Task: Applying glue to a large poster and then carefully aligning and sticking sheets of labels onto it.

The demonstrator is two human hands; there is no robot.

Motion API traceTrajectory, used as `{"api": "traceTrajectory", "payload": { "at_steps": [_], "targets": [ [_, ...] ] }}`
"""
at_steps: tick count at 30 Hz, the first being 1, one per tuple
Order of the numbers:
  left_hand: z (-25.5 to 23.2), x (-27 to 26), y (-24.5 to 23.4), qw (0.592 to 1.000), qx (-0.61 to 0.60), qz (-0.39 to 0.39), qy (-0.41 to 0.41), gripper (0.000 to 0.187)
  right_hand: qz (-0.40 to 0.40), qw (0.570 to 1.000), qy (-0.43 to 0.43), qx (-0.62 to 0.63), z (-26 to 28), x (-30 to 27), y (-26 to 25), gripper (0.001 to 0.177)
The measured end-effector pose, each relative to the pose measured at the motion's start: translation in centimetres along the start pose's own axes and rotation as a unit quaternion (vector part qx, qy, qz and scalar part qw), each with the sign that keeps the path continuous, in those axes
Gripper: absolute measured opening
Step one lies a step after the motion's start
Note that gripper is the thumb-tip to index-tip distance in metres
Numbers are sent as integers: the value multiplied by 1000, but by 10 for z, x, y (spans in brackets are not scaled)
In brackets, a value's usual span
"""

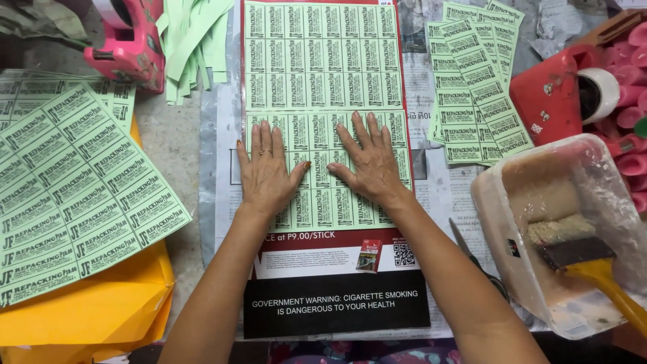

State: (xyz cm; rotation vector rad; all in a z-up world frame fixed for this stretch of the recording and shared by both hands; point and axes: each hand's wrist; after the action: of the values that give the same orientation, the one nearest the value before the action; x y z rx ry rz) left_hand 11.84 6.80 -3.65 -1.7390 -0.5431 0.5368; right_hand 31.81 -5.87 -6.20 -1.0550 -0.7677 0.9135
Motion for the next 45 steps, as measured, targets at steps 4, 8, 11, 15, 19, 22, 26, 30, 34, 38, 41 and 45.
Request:
{"api": "traceTrajectory", "payload": {
  "at_steps": [4,8,11,15,19,22,26,30,34,38,41,45],
  "targets": [
    [0,-2,-3,1000,-2,-2,3,94,-3,1000,-1,-7,0,0,0,86],
    [2,-5,-10,1000,1,-1,9,93,-9,1000,-9,6,0,-3,-4,83],
    [9,-6,-17,1000,8,9,9,91,-18,1000,-16,17,-12,-4,-8,79],
    [17,-11,-17,999,35,11,30,81,-37,999,-14,4,-29,-15,-19,71],
    [-22,-43,-23,993,57,67,83,84,-19,999,-19,18,13,-37,-24,82],
    [-36,-67,-46,986,33,108,122,86,55,993,-100,32,28,-57,-31,94],
    [-7,-79,-48,982,81,124,120,97,132,978,-145,-69,2,-68,-75,96],
    [21,-84,-41,978,124,105,130,102,207,956,-80,-191,-33,-69,-114,101],
    [26,-85,-44,976,142,117,118,95,167,953,-101,-230,-74,-70,-121,95],
    [26,-109,-46,978,126,42,159,67,53,965,-93,-238,-139,-46,-123,46],
    [7,-144,-65,977,-10,-61,205,55,46,984,36,-166,-139,-24,-163,12],
    [-31,-200,-103,969,-142,-128,157,49,115,963,190,-156,-154,10,-183,27]
  ]
}}
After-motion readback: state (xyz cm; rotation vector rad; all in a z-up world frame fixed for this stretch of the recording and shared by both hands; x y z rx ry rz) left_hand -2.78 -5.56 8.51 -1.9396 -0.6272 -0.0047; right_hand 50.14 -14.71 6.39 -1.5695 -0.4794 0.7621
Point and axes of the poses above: each hand's wrist, its own x-axis towards the middle knuckle, its own y-axis out of the palm, z = x × y, and after that the axes turned 9 degrees about y, right-handed
